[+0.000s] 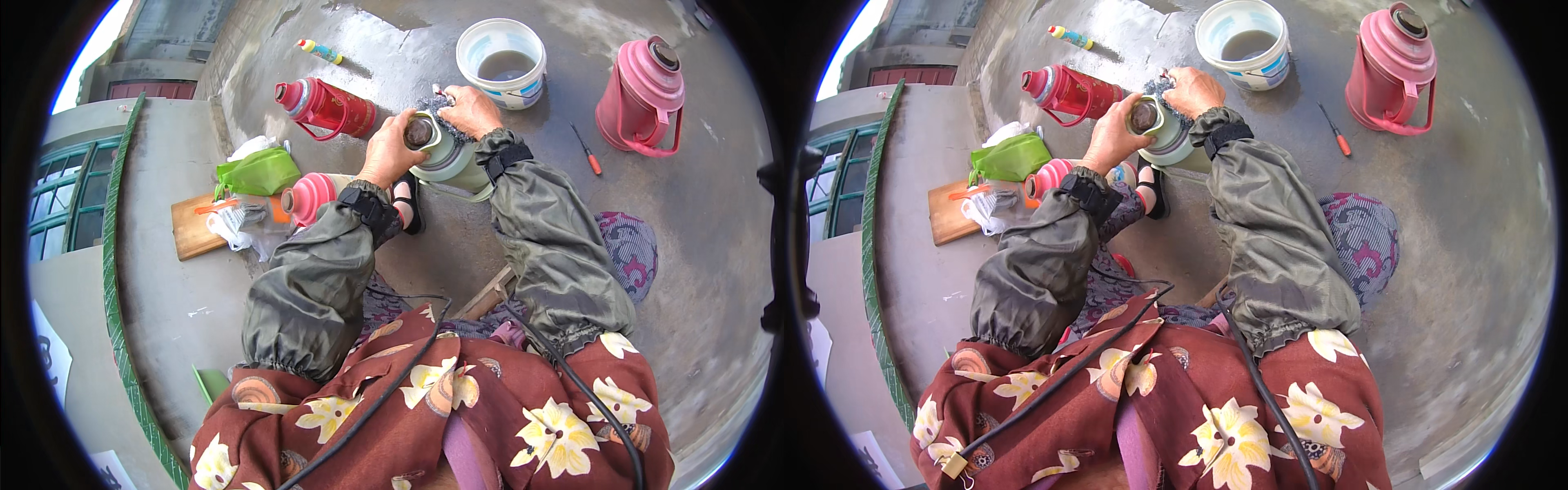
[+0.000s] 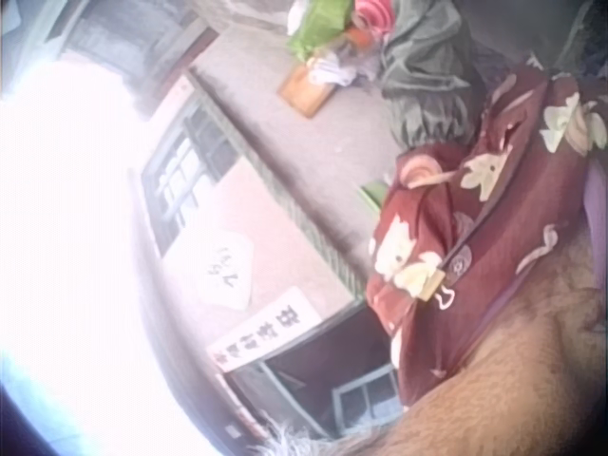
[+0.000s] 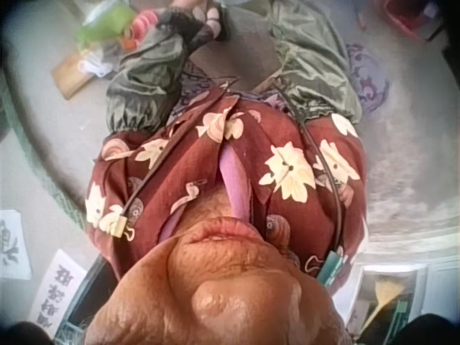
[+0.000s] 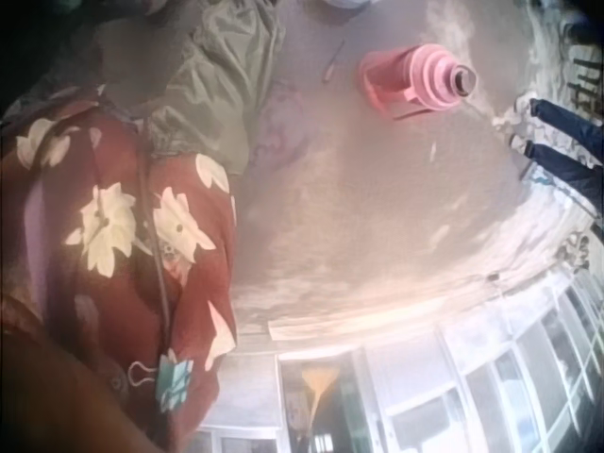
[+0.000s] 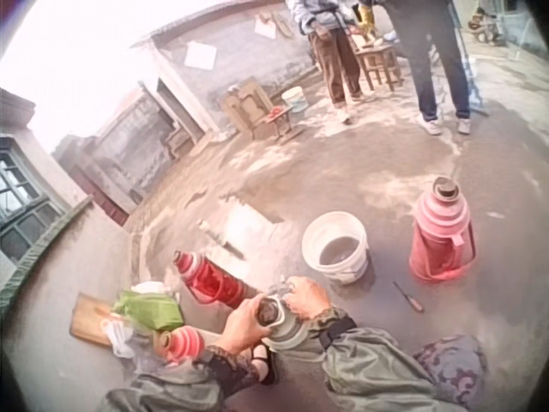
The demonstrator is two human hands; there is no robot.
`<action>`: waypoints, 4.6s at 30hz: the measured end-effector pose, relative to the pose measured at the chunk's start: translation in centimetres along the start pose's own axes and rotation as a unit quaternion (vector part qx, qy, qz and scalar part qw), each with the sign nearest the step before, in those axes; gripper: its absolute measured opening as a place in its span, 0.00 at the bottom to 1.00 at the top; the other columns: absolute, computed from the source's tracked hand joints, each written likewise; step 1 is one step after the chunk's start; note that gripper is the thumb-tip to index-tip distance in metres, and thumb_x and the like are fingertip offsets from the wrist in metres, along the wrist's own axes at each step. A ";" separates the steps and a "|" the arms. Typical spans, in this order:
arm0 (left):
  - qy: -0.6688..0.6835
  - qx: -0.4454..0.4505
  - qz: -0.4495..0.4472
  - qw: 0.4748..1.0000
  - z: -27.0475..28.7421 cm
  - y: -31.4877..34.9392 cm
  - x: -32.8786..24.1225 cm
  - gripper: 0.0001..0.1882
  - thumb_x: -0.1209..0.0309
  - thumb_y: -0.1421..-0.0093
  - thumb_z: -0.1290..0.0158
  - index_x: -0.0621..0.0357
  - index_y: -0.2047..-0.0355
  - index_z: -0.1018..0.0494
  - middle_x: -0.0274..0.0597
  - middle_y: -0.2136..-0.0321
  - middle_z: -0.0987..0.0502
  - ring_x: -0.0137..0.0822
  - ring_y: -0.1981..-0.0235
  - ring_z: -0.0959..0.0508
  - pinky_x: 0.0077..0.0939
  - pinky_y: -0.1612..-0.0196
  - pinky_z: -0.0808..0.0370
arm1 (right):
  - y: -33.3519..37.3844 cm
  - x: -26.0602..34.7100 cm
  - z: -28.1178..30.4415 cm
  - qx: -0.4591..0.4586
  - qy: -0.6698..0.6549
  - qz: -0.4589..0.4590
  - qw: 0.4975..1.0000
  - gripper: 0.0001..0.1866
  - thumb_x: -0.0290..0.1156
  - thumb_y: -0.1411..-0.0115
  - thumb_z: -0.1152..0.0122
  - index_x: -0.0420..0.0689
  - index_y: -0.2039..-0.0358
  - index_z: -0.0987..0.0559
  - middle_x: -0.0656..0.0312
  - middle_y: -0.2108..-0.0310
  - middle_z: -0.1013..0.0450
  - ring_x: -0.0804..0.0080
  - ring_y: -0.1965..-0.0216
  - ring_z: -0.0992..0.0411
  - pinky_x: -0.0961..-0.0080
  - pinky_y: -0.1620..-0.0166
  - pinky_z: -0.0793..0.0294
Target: The person cleans a light green thermos by scrubbing its interior and rim with a steel wool pad and a cloth. They repeatedly dip the pad into a bucket of water, wipe the thermos opening, and rinse the pad. The thermos is handled one at a time while other thermoses sit nearby.
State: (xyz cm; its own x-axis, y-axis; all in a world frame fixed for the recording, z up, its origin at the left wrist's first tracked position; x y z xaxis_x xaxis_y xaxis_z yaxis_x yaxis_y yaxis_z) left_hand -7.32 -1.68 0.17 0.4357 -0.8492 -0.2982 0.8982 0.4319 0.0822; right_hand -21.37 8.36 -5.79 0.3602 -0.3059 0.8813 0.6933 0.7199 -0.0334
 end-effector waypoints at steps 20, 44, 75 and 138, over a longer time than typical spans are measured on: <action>-0.015 -0.006 -0.003 1.000 0.1 0.0 -0.2 0.43 0.66 0.63 0.34 0.53 0.43 0.37 0.49 0.56 0.28 0.47 0.53 0.26 0.34 0.50 0.29 | -3.4 0.5 -0.1 0.103 -0.028 0.065 0.992 0.21 0.39 0.54 0.41 0.51 0.57 0.22 0.48 0.63 0.25 0.52 0.59 0.26 0.64 0.56 0.27; 0.564 0.159 0.144 0.797 -2.7 11.2 0.2 0.38 0.71 0.45 0.40 0.53 0.38 0.47 0.42 0.49 0.33 0.33 0.49 0.31 0.32 0.48 0.30 | 14.4 1.9 -3.8 0.216 -0.569 -0.274 0.744 0.14 0.41 0.38 0.48 0.46 0.57 0.26 0.68 0.69 0.27 0.81 0.73 0.28 0.81 0.77 0.32; -0.089 -0.017 0.053 0.994 3.2 2.1 -0.2 0.32 0.63 0.58 0.37 0.49 0.51 0.32 0.45 0.63 0.25 0.42 0.58 0.24 0.36 0.56 0.28 | 12.5 3.6 -4.1 -0.171 -0.083 -0.082 0.978 0.24 0.32 0.52 0.36 0.45 0.53 0.31 0.51 0.62 0.29 0.49 0.58 0.30 0.59 0.57 0.31; 0.771 0.307 0.338 0.444 -11.6 10.5 -3.3 0.20 0.66 0.42 0.48 0.56 0.51 0.35 0.45 0.50 0.29 0.35 0.55 0.24 0.27 0.70 0.19 | 12.3 -26.1 4.4 -0.327 -0.642 -0.373 0.585 0.14 0.26 0.47 0.54 0.42 0.61 0.24 0.56 0.64 0.25 0.56 0.63 0.25 0.54 0.63 0.23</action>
State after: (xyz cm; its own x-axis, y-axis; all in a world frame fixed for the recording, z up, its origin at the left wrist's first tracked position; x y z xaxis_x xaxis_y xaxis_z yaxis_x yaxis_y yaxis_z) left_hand -0.01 9.20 -8.96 0.4851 0.8332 -0.2656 0.6457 -0.1365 0.7513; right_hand -25.00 27.89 -27.08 -0.6689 0.6392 0.3794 0.6006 0.1641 0.7825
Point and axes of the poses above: each hand's wrist, its own y-axis away from the middle knuckle, its own z-axis out of the back of the hand, x = y × z, the point moved 2 cm from there along -y, towards the middle knuckle
